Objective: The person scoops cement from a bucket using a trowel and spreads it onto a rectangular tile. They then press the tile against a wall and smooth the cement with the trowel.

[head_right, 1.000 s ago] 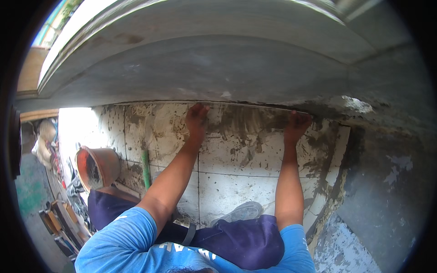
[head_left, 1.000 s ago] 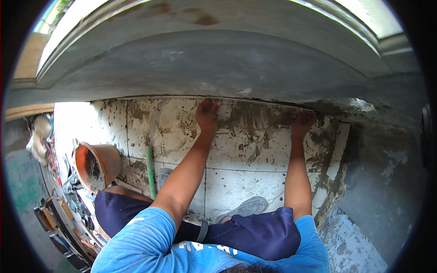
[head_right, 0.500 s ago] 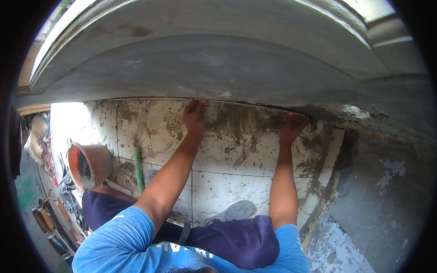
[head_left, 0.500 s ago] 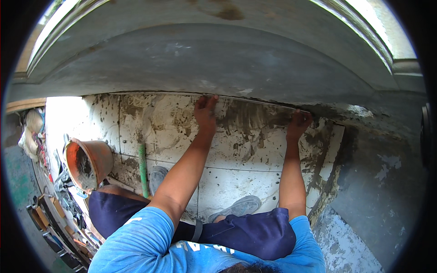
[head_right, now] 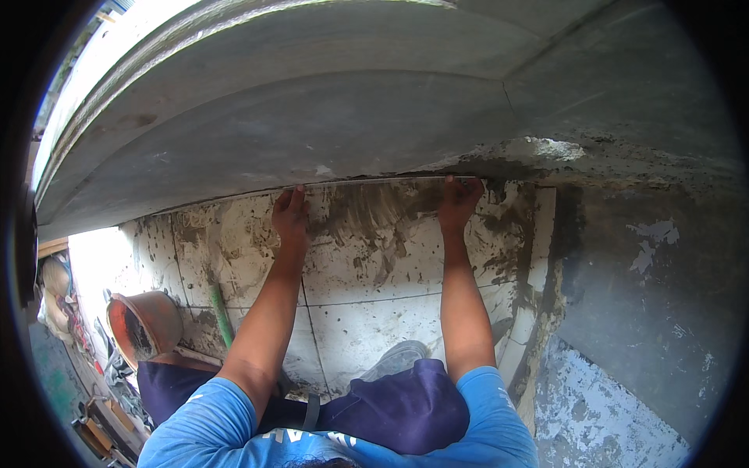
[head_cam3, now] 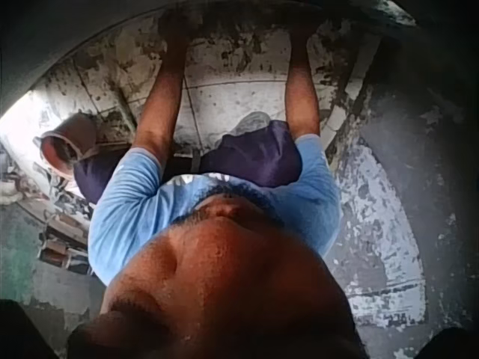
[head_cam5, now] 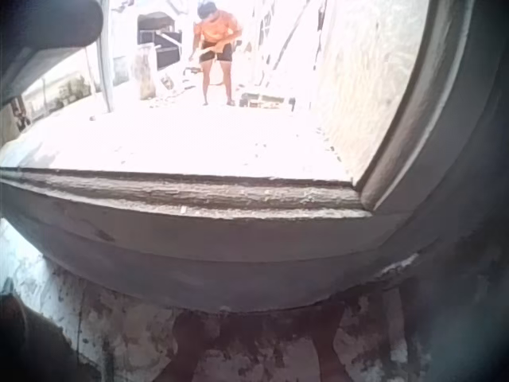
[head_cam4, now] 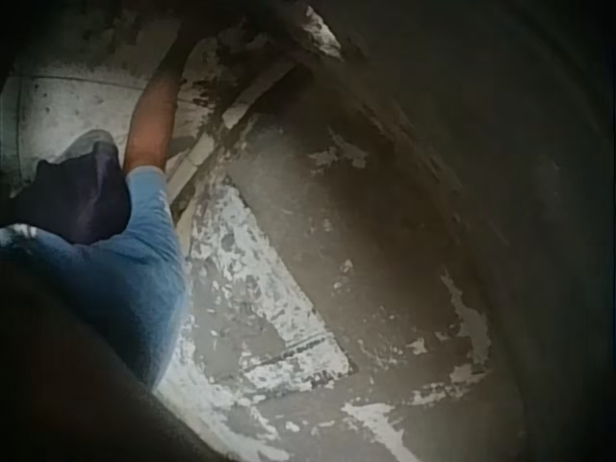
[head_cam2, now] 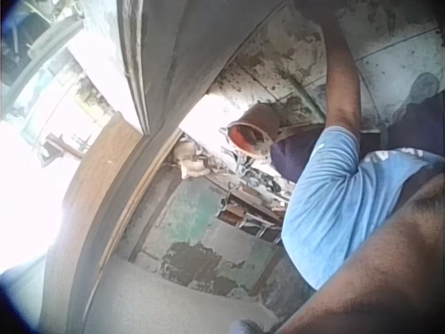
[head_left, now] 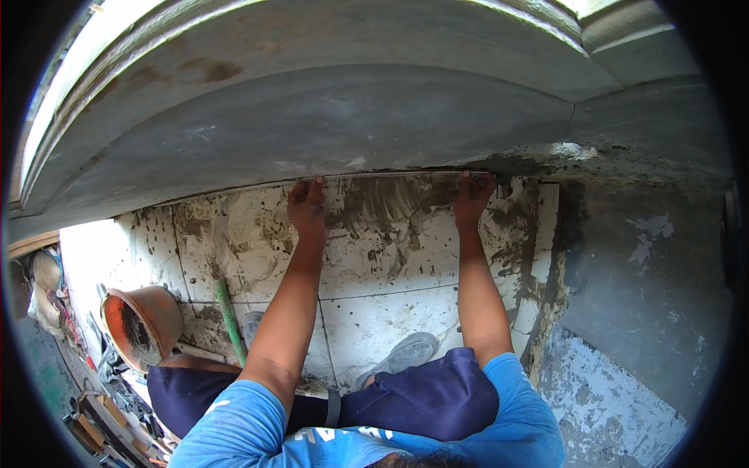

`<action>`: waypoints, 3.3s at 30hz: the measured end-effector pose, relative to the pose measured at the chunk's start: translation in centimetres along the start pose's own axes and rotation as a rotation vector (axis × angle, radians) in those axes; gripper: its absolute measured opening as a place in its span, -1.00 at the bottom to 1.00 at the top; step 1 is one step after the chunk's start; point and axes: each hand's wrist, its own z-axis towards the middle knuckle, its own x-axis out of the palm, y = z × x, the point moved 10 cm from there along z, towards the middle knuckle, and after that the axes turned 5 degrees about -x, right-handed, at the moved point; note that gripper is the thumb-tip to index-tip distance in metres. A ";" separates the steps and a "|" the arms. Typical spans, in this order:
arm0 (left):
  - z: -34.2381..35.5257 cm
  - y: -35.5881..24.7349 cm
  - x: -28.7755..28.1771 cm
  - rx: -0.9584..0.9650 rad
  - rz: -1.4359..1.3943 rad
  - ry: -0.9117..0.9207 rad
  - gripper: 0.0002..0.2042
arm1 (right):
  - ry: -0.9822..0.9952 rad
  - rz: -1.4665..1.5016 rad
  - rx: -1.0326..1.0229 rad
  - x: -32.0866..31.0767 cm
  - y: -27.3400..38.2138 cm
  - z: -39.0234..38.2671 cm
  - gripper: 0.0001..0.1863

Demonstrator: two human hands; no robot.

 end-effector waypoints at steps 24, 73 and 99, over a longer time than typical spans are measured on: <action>-0.2 -0.7 0.4 -0.019 0.008 0.014 -0.61 | -0.009 -0.014 0.036 -0.6 -2.0 0.4 -0.44; -0.2 -1.5 0.4 -0.116 0.123 0.058 -0.60 | 0.011 0.083 0.450 0.1 -1.5 0.6 -0.27; -15.3 -3.7 -17.5 -0.776 1.021 0.664 -0.63 | -0.008 0.488 0.835 -10.4 0.0 -21.9 -0.32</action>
